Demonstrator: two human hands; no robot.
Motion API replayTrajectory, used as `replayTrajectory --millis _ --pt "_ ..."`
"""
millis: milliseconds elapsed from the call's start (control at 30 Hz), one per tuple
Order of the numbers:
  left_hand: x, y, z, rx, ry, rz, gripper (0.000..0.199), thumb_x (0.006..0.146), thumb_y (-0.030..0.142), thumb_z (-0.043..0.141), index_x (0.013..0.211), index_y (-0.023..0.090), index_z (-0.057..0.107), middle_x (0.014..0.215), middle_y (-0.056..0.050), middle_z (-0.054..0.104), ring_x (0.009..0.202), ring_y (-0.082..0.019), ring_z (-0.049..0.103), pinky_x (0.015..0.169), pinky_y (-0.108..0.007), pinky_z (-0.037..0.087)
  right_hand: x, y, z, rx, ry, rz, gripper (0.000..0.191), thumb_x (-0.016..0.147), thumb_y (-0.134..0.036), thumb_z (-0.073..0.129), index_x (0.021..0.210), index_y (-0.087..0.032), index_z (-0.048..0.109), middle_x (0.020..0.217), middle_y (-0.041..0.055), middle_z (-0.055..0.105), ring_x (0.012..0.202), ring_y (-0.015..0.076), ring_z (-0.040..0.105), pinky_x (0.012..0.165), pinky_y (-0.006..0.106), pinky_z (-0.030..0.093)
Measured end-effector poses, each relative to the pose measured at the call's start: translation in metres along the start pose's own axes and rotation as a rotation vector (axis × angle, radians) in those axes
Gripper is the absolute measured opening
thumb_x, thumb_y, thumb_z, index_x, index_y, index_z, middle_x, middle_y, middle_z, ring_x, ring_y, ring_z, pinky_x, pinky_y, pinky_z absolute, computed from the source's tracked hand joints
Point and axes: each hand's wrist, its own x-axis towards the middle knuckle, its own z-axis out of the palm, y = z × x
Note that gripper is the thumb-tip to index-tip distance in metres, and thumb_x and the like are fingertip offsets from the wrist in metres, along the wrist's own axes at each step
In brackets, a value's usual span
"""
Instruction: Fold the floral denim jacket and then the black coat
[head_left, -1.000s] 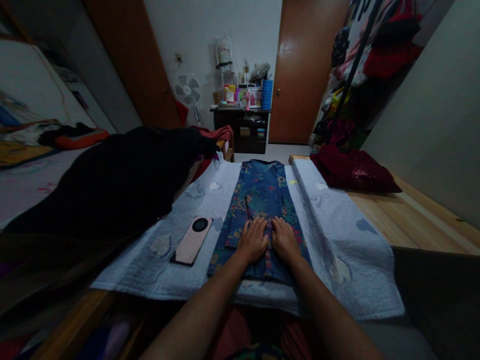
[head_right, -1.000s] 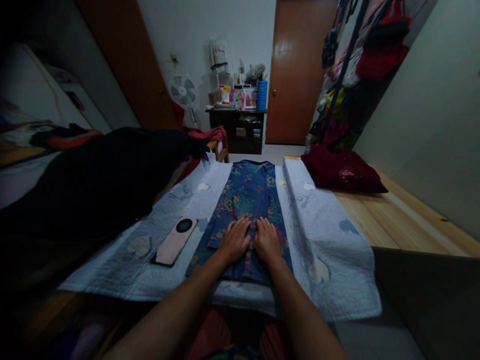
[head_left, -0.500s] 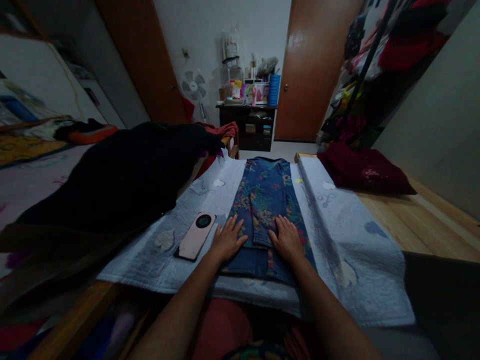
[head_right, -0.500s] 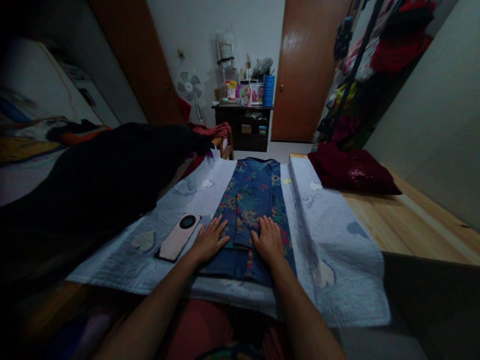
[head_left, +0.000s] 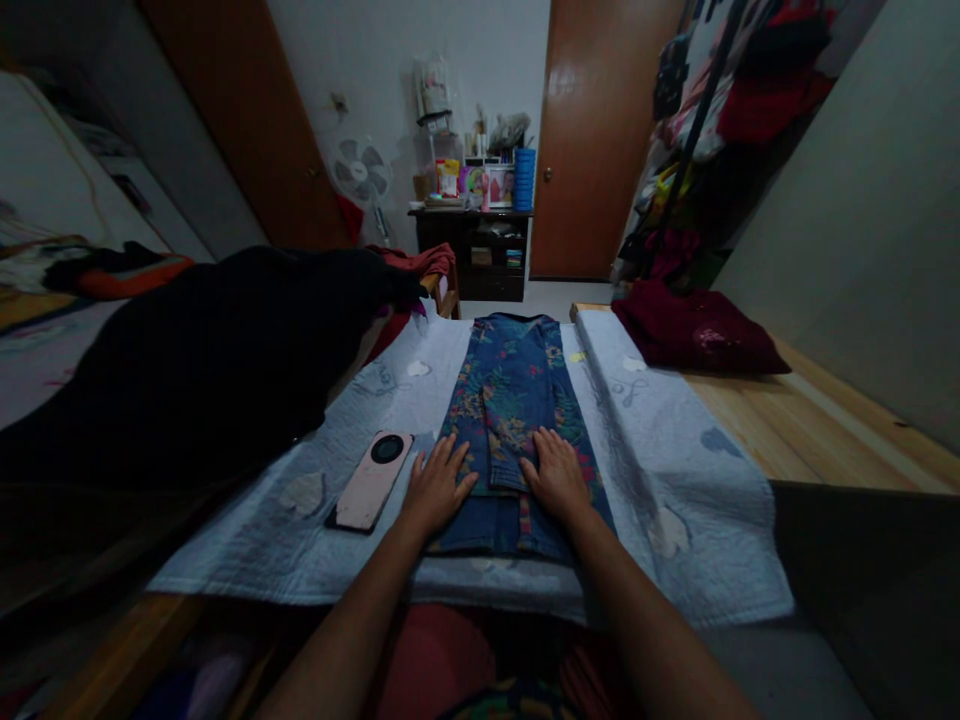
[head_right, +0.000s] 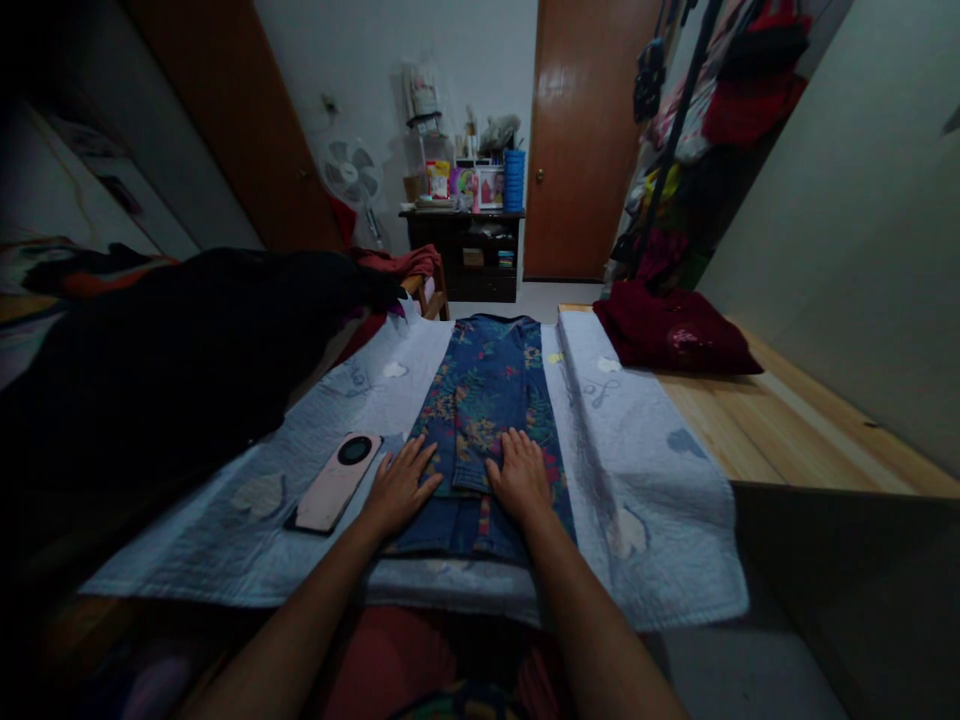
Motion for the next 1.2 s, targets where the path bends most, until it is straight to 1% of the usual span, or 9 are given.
replayTrajectory --millis 133,300,433,533,667,833,1000,1100,1200 --pt "-0.001 0.006 -0.003 0.031 -0.024 -0.013 0.056 0.095 0.049 0.036 0.145 0.024 0.036 0.156 -0.011 0.027 0.144 -0.027 0.023 0.113 -0.052 0.022 0.000 0.000 0.000 0.001 -0.008 0.007 0.059 0.092 -0.044 0.043 0.140 -0.010 0.044 0.148 0.0137 0.041 0.138 0.0273 0.032 0.114 0.042 0.020" --pt "-0.003 0.018 -0.006 0.081 -0.052 -0.081 0.054 0.096 0.045 0.038 0.145 0.023 0.038 0.154 -0.017 0.030 0.142 -0.032 0.027 0.109 -0.054 0.028 -0.001 0.000 0.000 0.006 0.012 -0.004 0.057 0.092 -0.042 0.044 0.139 -0.010 0.045 0.147 0.0142 0.042 0.138 0.0268 0.033 0.114 0.041 0.020" --pt "-0.006 0.023 -0.003 0.100 0.018 -0.083 0.051 0.095 0.042 0.042 0.143 0.024 0.042 0.150 -0.018 0.037 0.139 -0.033 0.032 0.108 -0.054 0.030 -0.001 0.001 0.000 0.004 0.006 -0.009 0.056 0.093 -0.041 0.043 0.139 -0.009 0.045 0.147 0.0148 0.042 0.138 0.0276 0.034 0.114 0.042 0.021" --pt "-0.008 0.024 -0.001 0.091 0.096 -0.046 0.046 0.094 0.040 0.045 0.138 0.025 0.048 0.146 -0.017 0.044 0.136 -0.034 0.037 0.108 -0.053 0.030 0.000 0.001 0.001 0.002 0.005 -0.010 0.056 0.093 -0.042 0.044 0.139 -0.009 0.045 0.147 0.0153 0.042 0.138 0.0277 0.034 0.113 0.043 0.022" --pt "-0.010 0.024 0.002 0.055 0.172 0.009 0.040 0.094 0.034 0.045 0.132 0.022 0.054 0.140 -0.018 0.050 0.132 -0.033 0.043 0.108 -0.052 0.031 0.000 0.001 0.001 -0.003 0.016 -0.008 0.055 0.093 -0.041 0.045 0.138 -0.010 0.046 0.147 0.0150 0.042 0.138 0.0275 0.034 0.113 0.043 0.022" --pt "-0.011 0.022 0.004 -0.029 0.219 0.070 0.036 0.093 0.028 0.047 0.128 0.020 0.056 0.137 -0.016 0.052 0.129 -0.030 0.046 0.107 -0.047 0.036 0.000 0.001 0.001 -0.007 0.010 -0.015 0.056 0.093 -0.041 0.045 0.138 -0.008 0.045 0.147 0.0157 0.042 0.138 0.0276 0.034 0.114 0.043 0.022" --pt "-0.011 0.024 0.000 -0.057 0.243 0.078 0.033 0.092 0.024 0.048 0.122 0.018 0.058 0.125 -0.014 0.058 0.123 -0.030 0.050 0.105 -0.046 0.038 0.000 0.001 0.001 -0.011 0.007 -0.012 0.056 0.093 -0.041 0.044 0.139 -0.008 0.045 0.146 0.0156 0.043 0.138 0.0273 0.033 0.114 0.042 0.021" --pt "-0.012 0.026 -0.002 -0.072 0.254 0.070 0.030 0.091 0.022 0.049 0.119 0.017 0.059 0.116 -0.012 0.061 0.119 -0.029 0.051 0.105 -0.046 0.038 0.000 0.001 0.001 -0.011 0.005 -0.013 0.057 0.093 -0.041 0.044 0.139 -0.008 0.045 0.147 0.0153 0.042 0.138 0.0276 0.034 0.114 0.042 0.021" --pt "-0.014 0.028 -0.004 -0.089 0.276 0.065 0.027 0.090 0.020 0.050 0.115 0.017 0.060 0.111 -0.011 0.061 0.121 -0.030 0.049 0.107 -0.050 0.034 0.000 0.002 0.002 -0.009 0.010 -0.016 0.056 0.093 -0.042 0.045 0.138 -0.008 0.046 0.147 0.0151 0.042 0.137 0.0277 0.035 0.114 0.043 0.022"
